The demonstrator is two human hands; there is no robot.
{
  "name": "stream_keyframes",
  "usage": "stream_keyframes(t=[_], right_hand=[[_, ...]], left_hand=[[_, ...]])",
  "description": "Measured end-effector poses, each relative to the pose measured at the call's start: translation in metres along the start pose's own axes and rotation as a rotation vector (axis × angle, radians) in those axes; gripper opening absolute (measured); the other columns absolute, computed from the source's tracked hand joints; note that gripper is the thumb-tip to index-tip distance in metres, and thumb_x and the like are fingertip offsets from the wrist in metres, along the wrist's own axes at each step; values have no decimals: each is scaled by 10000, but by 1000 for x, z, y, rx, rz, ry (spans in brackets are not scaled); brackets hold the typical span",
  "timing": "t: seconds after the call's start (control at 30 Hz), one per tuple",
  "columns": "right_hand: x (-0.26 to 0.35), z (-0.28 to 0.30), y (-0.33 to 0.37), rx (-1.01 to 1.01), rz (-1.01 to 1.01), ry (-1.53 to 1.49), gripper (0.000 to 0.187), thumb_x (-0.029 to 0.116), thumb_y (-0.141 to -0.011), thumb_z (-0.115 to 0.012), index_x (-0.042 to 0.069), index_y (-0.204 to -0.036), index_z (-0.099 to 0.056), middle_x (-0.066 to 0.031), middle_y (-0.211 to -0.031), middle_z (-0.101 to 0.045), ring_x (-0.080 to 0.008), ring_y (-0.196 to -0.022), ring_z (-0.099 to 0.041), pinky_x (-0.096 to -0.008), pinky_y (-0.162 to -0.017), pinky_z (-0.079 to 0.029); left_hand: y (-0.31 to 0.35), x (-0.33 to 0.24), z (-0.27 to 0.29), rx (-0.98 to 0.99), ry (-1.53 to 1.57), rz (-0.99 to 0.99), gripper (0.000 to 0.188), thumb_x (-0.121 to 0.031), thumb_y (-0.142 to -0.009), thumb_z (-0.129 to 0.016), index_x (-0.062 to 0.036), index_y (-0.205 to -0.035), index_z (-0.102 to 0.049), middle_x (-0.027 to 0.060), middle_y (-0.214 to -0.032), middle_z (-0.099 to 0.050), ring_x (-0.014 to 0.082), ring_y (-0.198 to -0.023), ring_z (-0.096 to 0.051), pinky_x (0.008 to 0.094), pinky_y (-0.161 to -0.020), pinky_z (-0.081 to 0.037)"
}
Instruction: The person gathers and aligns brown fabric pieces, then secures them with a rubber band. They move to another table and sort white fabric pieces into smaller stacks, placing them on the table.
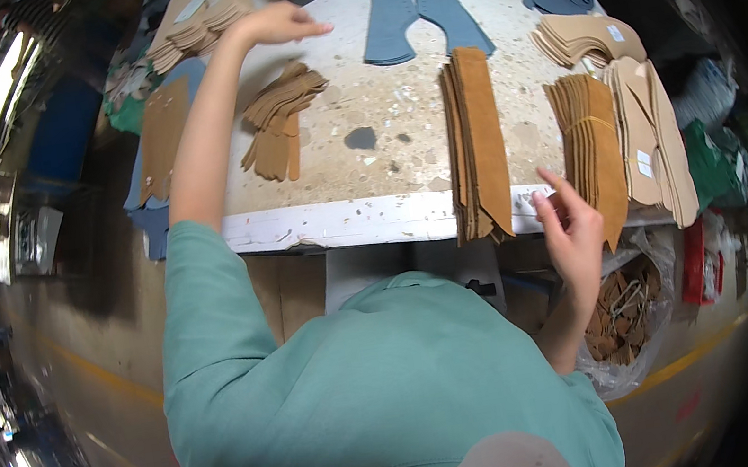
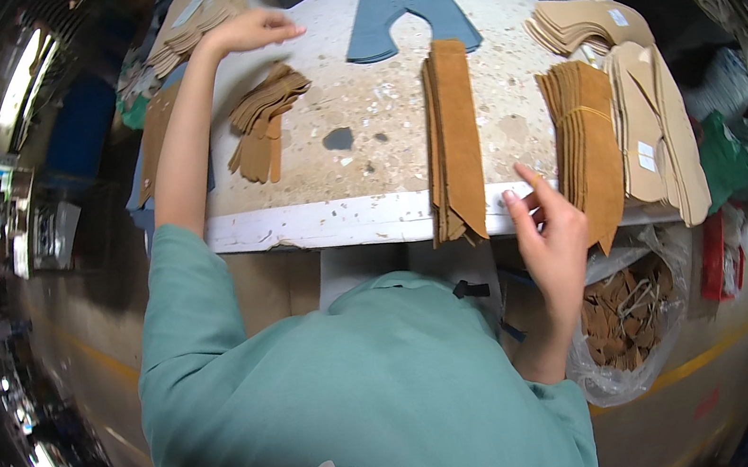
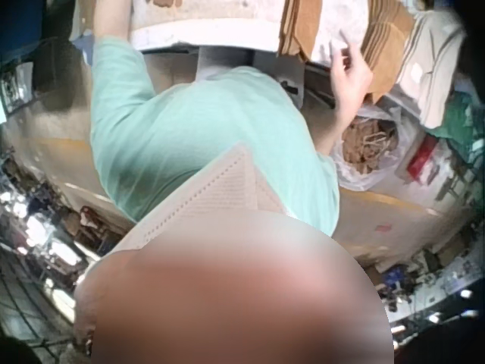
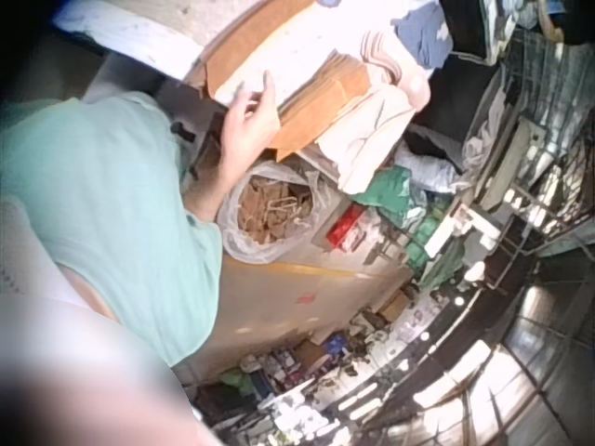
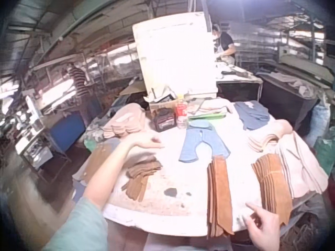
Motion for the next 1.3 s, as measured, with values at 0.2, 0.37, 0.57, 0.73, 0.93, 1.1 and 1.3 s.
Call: stream_keyframes(t=[0.2,0.37,0.57,0.73,0.93,1.1,1.3], right_hand=[[30,-10,-26,26,178,-68,279,147,-879,-661,41,-1136,-678,-22,-629,-549,-68,-543,-444,-234,-498,-361],[61,-24,-35,75,307,-58,273,140,-870,-670,37,-1122,-680,-39,-635,-567,-68,-545,-466,-238,-500,-371],[82,-19,-47,137,329,-153,317,125,-861,-677,47,-1168,-659,-35,-710,-612,-69,-569,-504,-225,-520,-401],[123,-45,-73,91,589,-311,350,167,-845,-698,27,-1163,-651,-71,-840,-646,-97,-628,-577,-249,-554,-473],[144,-67,-89,-68,625,-239,329,224,-754,-759,-20,-954,-665,-83,-780,-592,-119,-630,-595,-266,-558,-494],[124,-58,-97,126,471,-535,364,184,-763,-778,8,-1068,-689,19,-763,-519,-30,-621,-460,-196,-558,-408],[120,-23,-105,-12,647,-231,390,199,-726,-813,83,-1086,-717,10,-912,-562,-22,-653,-480,-176,-534,-365]], left_hand=[[42,35,-53,-75,-137,210,916,-738,-623,-695,45,-1095,-642,184,-1009,-684,272,-949,-655,352,-822,-516],[35,30,-76,-89,-104,341,878,-600,-563,-779,53,-1125,-608,256,-1047,-652,322,-961,-650,338,-844,-510],[75,-17,-48,-347,775,-18,517,-384,-745,-766,10,-1048,-627,95,-947,-665,182,-866,-634,311,-793,-513],[111,-103,-11,-493,1112,-211,484,-465,-905,-622,-34,-1117,-554,62,-1000,-619,143,-939,-599,300,-851,-484],[124,-169,-12,-358,1300,-529,578,-520,-988,-342,-19,-1269,-399,103,-1155,-573,175,-1111,-537,313,-1003,-391],[140,-170,-23,-292,1193,-543,461,18,-879,-338,4,-1334,-408,122,-1289,-520,183,-1195,-511,338,-1053,-375],[149,-160,-12,-532,1076,-572,332,67,-849,-627,14,-1176,-601,61,-1071,-644,128,-1029,-604,291,-941,-489]])
Point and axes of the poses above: each hand's wrist, its own y-axis away from the middle knuckle, its own z-axis out of the back of the hand, x = y × z, the point moved 4 cm from there along -y, towards the middle knuckle
